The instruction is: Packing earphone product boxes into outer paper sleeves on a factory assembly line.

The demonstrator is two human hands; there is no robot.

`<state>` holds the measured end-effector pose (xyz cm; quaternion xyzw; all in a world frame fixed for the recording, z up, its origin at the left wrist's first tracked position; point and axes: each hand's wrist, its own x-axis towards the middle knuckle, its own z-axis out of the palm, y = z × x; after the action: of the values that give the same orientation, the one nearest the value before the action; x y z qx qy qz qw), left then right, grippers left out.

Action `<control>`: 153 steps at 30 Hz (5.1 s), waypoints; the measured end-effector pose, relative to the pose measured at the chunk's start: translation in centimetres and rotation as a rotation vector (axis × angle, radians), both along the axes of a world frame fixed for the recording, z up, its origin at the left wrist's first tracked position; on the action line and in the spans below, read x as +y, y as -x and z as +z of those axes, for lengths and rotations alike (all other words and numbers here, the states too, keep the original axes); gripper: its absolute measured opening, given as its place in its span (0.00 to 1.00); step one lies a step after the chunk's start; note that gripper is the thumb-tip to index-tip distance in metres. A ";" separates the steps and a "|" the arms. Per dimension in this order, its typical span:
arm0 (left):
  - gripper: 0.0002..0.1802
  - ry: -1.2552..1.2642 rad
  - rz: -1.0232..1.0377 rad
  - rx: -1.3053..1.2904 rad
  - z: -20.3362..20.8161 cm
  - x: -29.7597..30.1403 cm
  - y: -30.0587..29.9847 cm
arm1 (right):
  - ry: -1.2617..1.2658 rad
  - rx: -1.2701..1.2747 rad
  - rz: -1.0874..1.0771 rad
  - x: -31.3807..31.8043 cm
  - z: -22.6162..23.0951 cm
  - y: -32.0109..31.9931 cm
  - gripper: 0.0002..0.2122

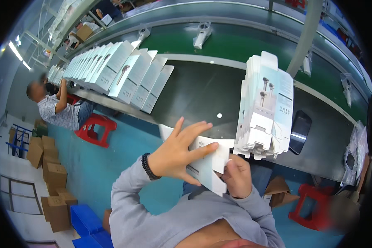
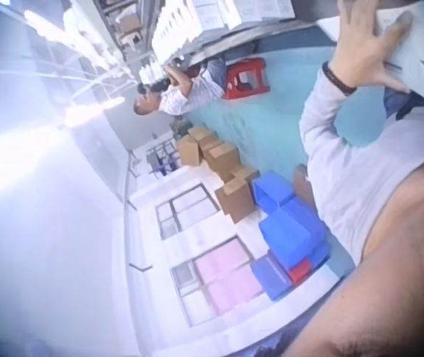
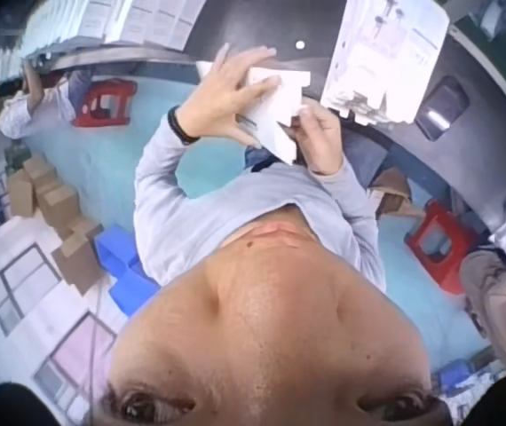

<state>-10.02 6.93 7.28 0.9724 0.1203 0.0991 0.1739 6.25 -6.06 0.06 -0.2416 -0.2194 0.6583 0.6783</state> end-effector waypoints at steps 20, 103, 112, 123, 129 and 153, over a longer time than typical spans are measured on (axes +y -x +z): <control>0.39 0.128 0.117 -0.156 -3.8 -1.0 2.0 | -0.260 -0.518 -0.315 0.7 -2.7 -1.3 0.32; 0.43 0.103 0.063 -0.856 -9.7 -1.7 -2.4 | -0.157 -0.605 -0.334 3.6 -3.8 1.9 0.09; 0.51 0.143 0.067 -0.955 -10.1 -2.0 -2.9 | -0.048 -0.449 -0.242 4.1 -3.9 2.2 0.13; 0.51 0.433 0.162 -1.334 -9.5 -2.4 -3.5 | -0.325 -0.895 -0.235 4.3 -7.1 2.6 0.47; 0.41 0.348 0.103 -0.155 -1.7 0.1 3.9 | -0.460 -1.216 -0.219 4.0 -4.0 1.1 0.44; 0.39 -0.697 1.170 -0.728 -2.4 17.5 11.8 | -0.150 -2.222 -0.387 -0.9 2.3 -9.3 0.27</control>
<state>-21.84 24.41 4.85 0.6553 0.5117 0.5205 -0.1943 15.53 -6.93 2.34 -0.6816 -0.6988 -0.0522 0.2107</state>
